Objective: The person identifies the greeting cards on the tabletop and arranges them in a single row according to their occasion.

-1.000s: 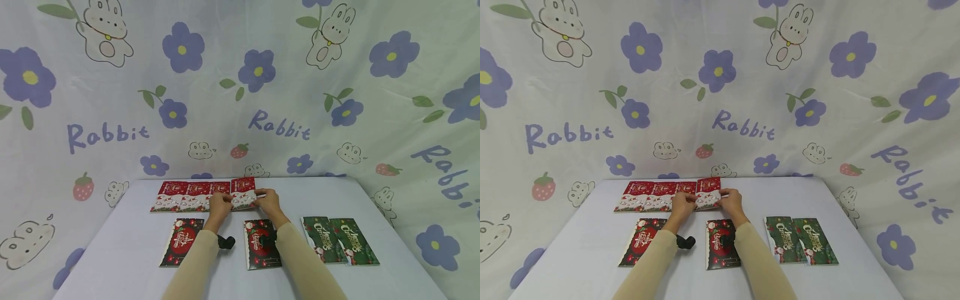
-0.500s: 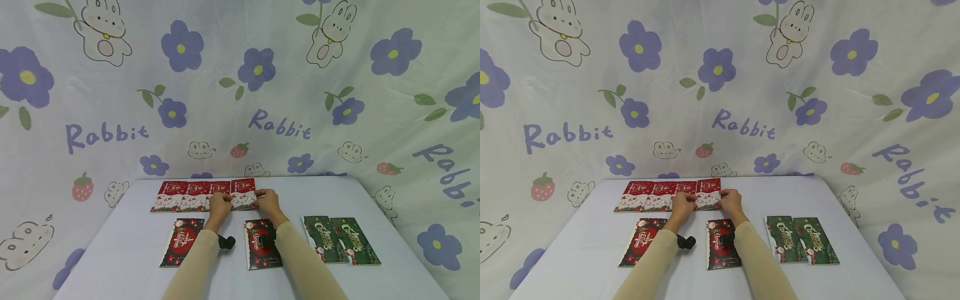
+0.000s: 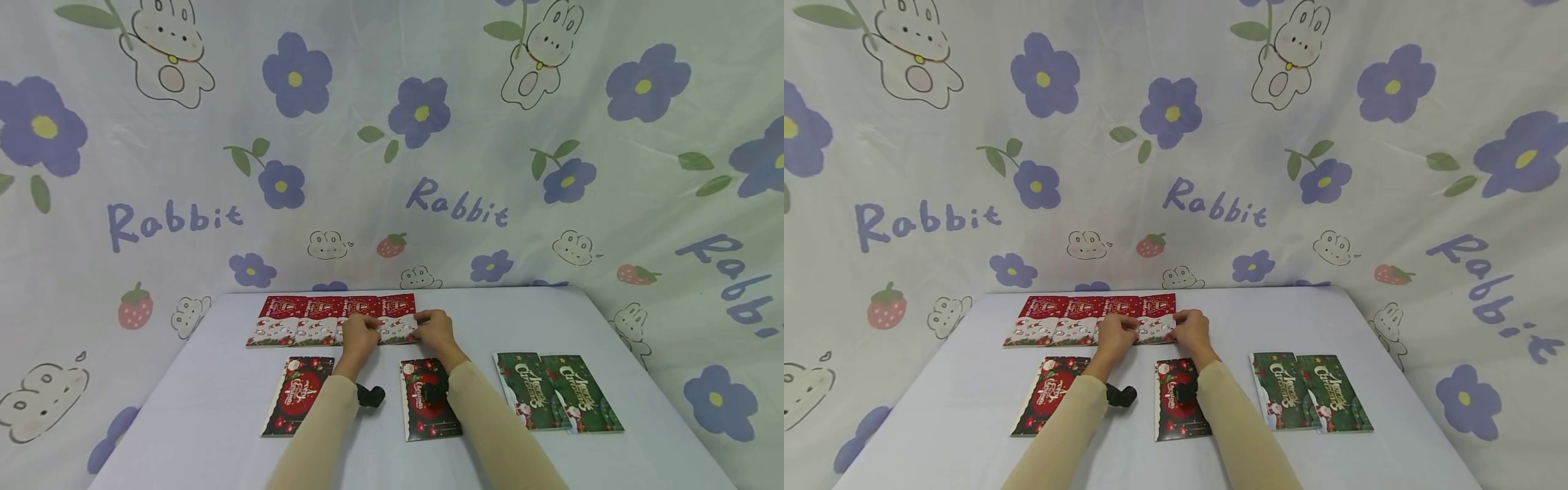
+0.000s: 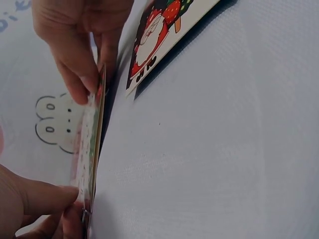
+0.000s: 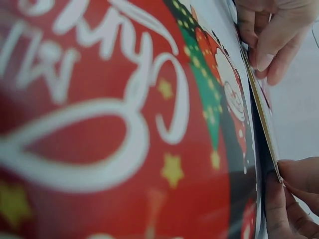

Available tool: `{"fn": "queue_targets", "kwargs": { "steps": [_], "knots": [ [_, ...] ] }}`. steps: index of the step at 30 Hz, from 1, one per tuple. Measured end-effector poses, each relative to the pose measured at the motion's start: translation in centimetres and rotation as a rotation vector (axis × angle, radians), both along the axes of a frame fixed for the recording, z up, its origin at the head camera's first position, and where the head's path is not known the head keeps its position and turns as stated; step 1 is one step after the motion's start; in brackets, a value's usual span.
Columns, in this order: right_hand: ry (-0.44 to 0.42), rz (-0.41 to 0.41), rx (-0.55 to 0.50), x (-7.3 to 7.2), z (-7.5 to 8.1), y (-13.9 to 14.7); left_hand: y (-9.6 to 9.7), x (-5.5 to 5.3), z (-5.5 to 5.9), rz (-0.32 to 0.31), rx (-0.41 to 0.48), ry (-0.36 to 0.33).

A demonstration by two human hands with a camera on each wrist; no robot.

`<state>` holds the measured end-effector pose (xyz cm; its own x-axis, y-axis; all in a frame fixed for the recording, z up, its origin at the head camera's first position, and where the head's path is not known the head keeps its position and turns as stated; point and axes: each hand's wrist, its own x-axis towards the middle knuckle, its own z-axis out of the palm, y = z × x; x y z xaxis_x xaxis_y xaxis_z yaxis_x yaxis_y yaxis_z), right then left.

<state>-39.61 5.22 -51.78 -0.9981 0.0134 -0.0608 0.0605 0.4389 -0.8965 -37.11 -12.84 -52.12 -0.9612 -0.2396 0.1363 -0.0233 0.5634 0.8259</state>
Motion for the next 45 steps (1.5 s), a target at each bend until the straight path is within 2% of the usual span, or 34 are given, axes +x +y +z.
{"fn": "queue_targets", "kwargs": {
  "steps": [8, 15, 25, 32, 45],
  "knots": [
    [0.034, -0.007, 0.043, 0.0, 0.3, -0.3, 0.0, -0.1, -0.1, -0.001, -0.006, 0.01],
    [0.068, -0.022, 0.125, 0.2, 0.2, -0.7, 0.0, -0.1, -0.2, 0.001, -0.01, -0.007],
    [0.081, -0.054, 0.151, 0.4, 0.3, -1.4, -0.2, -0.2, -0.4, 0.012, 0.009, -0.032],
    [0.092, -0.072, 0.19, 0.6, 0.4, -1.3, 0.2, -0.1, -0.2, -0.001, -0.044, 0.035],
    [0.063, -0.073, 0.196, 0.3, 0.4, -0.9, 0.6, 0.4, -0.2, 0.016, -0.036, 0.056]
  ]
}}
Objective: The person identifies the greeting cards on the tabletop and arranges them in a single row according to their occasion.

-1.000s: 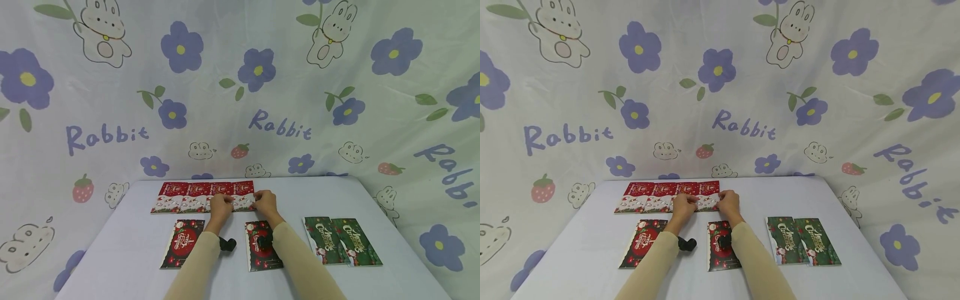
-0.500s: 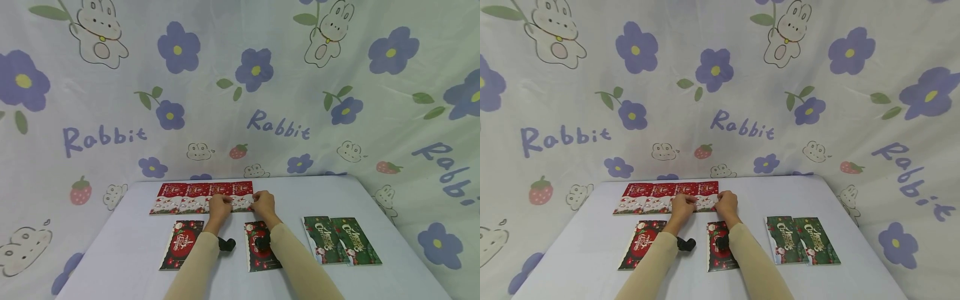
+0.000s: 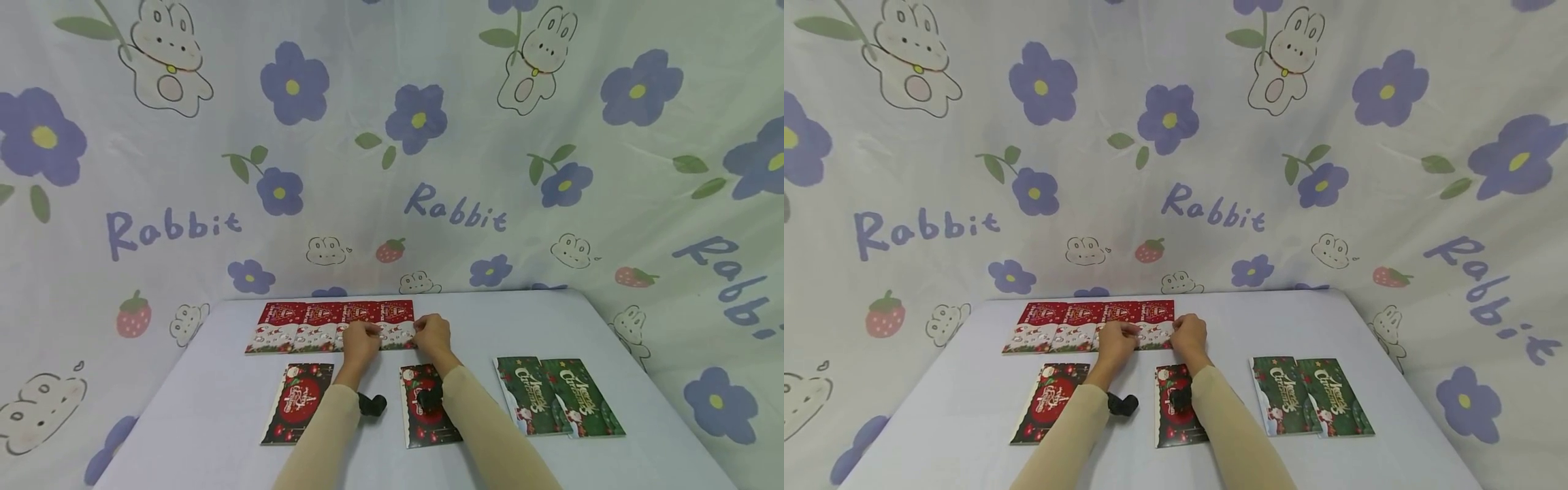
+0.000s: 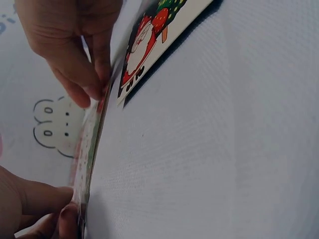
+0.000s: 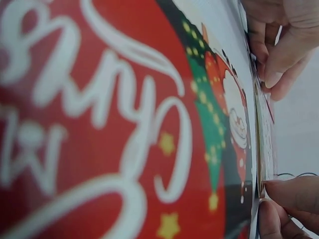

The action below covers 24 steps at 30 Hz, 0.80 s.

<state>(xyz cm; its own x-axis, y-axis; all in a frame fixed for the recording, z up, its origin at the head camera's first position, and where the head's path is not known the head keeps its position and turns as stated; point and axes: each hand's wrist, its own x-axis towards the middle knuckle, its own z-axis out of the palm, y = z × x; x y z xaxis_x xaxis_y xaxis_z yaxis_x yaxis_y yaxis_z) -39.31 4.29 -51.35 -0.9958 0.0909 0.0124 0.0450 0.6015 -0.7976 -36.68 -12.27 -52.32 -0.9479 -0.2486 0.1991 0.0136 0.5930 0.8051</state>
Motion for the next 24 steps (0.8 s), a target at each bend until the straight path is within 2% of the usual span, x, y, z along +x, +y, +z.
{"fn": "queue_targets", "kwargs": {
  "steps": [11, 18, 24],
  "knots": [
    [0.004, -0.008, -0.043, 0.5, 0.0, 0.4, 0.1, 0.0, -0.3, 0.009, 0.017, 0.003],
    [0.017, -0.023, -0.075, 1.1, -0.1, 0.6, 0.0, 0.5, -0.1, -0.005, 0.045, 0.045],
    [0.05, -0.026, -0.104, 1.6, 0.4, 0.8, -0.2, 0.9, 0.0, -0.009, 0.068, 0.091]
  ]
}}
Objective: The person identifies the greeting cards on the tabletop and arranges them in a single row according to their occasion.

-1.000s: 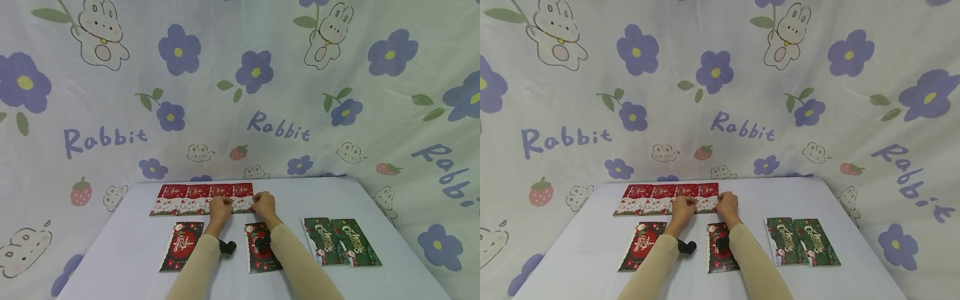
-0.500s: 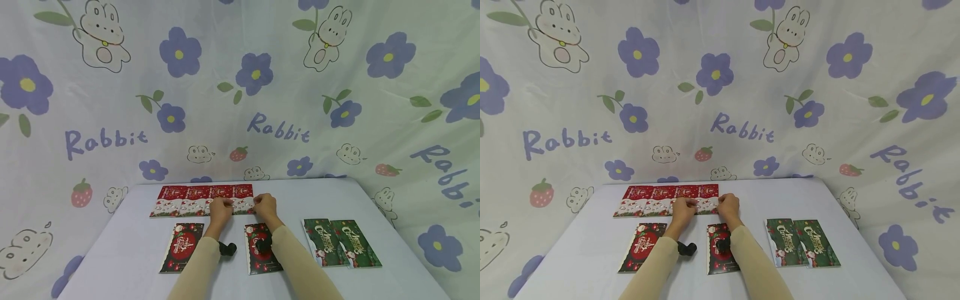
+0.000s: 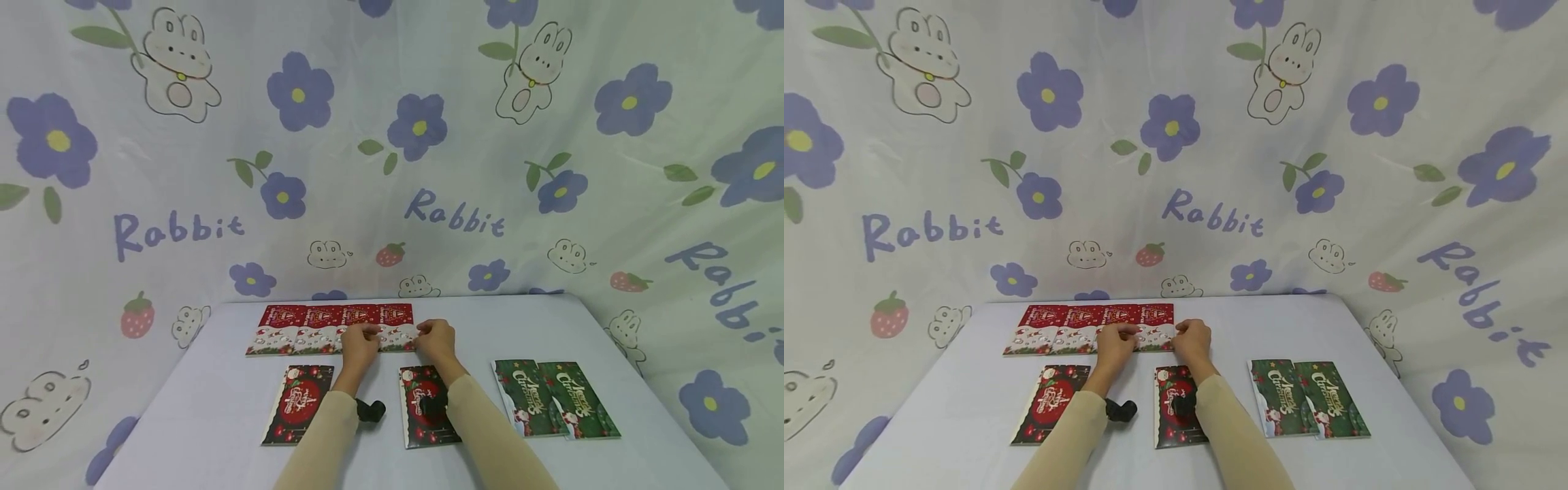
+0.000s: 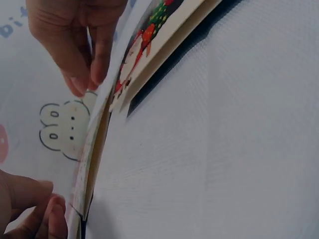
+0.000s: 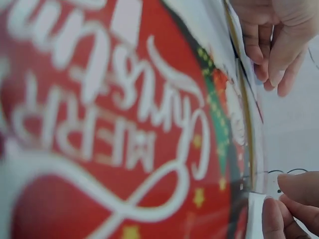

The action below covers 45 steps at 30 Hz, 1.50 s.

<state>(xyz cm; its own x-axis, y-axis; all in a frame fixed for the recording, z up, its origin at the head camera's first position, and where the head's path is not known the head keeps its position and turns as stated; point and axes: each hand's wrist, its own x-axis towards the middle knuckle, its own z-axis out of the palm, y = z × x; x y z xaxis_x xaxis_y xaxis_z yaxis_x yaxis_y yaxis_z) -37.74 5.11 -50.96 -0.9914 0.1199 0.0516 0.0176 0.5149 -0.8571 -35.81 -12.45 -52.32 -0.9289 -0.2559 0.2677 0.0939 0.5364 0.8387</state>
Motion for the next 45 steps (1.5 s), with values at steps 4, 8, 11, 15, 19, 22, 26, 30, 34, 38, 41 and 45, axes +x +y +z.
{"fn": "queue_targets", "kwargs": {
  "steps": [4, 8, 11, 15, 19, 22, 26, 30, 34, 38, 41, 45],
  "knots": [
    [0.01, -0.004, -0.021, 0.1, 0.2, 0.1, -0.2, 0.2, 0.2, -0.016, 0.007, 0.031],
    [0.014, 0.002, -0.076, 0.5, 0.3, 0.2, -0.3, 0.4, 0.4, -0.017, 0.025, 0.029],
    [0.022, 0.017, -0.125, 0.9, 0.6, 0.2, -0.5, 0.7, 0.6, -0.019, 0.045, 0.026],
    [0.026, 0.036, -0.171, 1.4, 1.0, 0.1, -0.7, 1.1, 1.0, -0.026, 0.074, 0.038],
    [0.026, 0.06, -0.207, 1.9, 1.4, -0.3, -1.1, 1.8, 1.5, -0.024, 0.107, 0.042],
    [0.031, 0.087, -0.242, 2.2, 1.7, -0.7, -1.4, 2.3, 1.9, -0.016, 0.107, 0.056],
    [0.038, 0.117, -0.271, 2.4, 1.9, -1.3, -1.9, 2.9, 2.4, -0.016, 0.11, 0.057],
    [0.043, 0.121, -0.273, 2.7, 1.9, -2.0, -2.6, 3.4, 2.8, -0.02, 0.119, 0.032],
    [0.046, 0.135, -0.262, 3.2, 1.8, -2.7, -3.5, 4.1, 3.3, -0.021, 0.124, 0.024],
    [0.048, 0.171, -0.27, 3.7, 1.7, -3.7, -4.4, 4.6, 3.4, -0.014, 0.118, 0.02],
    [0.052, 0.187, -0.275, 4.0, 1.6, -4.5, -5.3, 4.9, 3.1, 0.002, 0.093, 0.016],
    [0.05, 0.193, -0.273, 4.4, 1.5, -5.7, -6.5, 5.5, 2.9, 0.027, 0.077, 0.0]
  ]
}}
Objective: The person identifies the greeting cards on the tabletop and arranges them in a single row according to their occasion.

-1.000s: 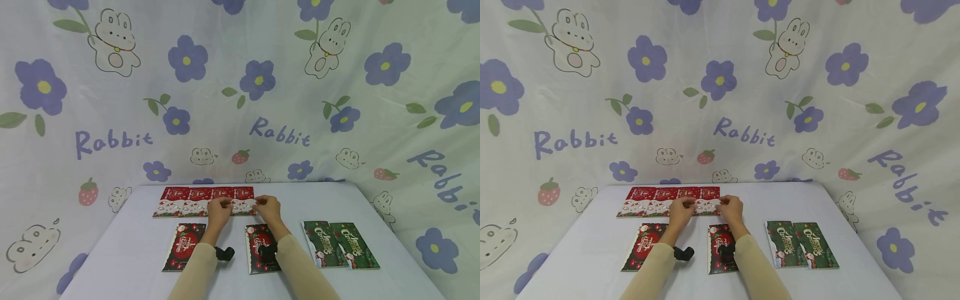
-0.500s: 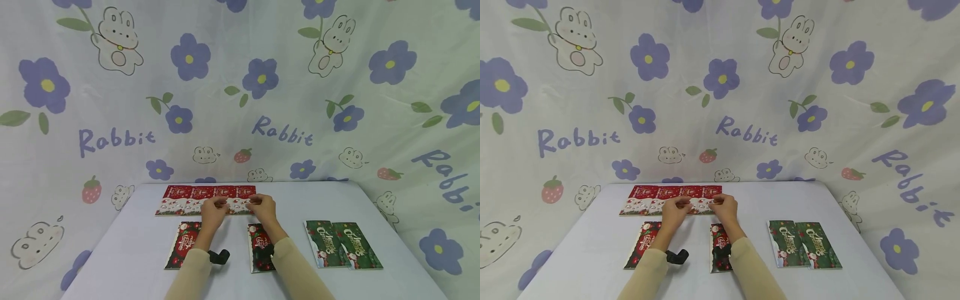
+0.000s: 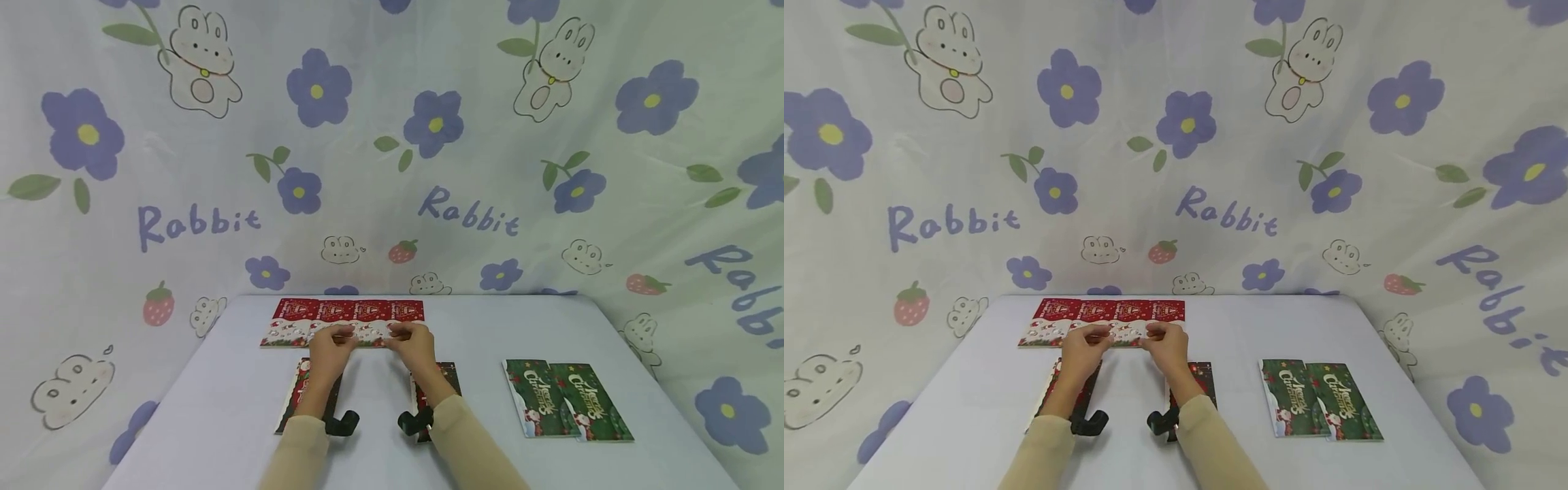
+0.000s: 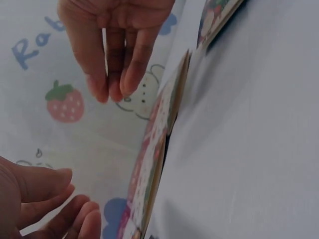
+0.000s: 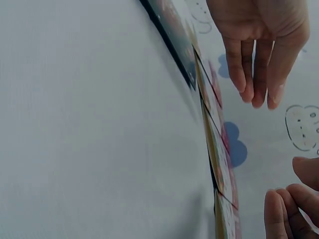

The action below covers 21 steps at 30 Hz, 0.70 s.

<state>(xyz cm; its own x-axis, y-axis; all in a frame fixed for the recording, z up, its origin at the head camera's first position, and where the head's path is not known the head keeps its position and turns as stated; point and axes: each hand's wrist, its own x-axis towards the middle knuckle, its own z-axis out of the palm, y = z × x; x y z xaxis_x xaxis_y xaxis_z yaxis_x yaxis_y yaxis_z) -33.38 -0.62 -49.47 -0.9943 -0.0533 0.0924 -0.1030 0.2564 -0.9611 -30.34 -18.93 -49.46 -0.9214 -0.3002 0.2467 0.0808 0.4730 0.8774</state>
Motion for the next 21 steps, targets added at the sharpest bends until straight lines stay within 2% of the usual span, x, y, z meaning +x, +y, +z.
{"fn": "queue_targets", "kwargs": {
  "steps": [7, 14, 21],
  "knots": [
    [-0.022, 0.039, -0.019, 0.3, -0.8, -1.7, -2.0, 0.8, 0.6, 0.017, -0.023, -0.065],
    [-0.014, 0.074, -0.025, 1.2, -0.8, -3.4, -3.9, 1.4, 1.3, 0.046, -0.061, -0.132],
    [-0.027, 0.104, -0.033, 1.9, -1.5, -5.1, -6.0, 2.0, 1.5, 0.086, -0.139, -0.182]
  ]
}}
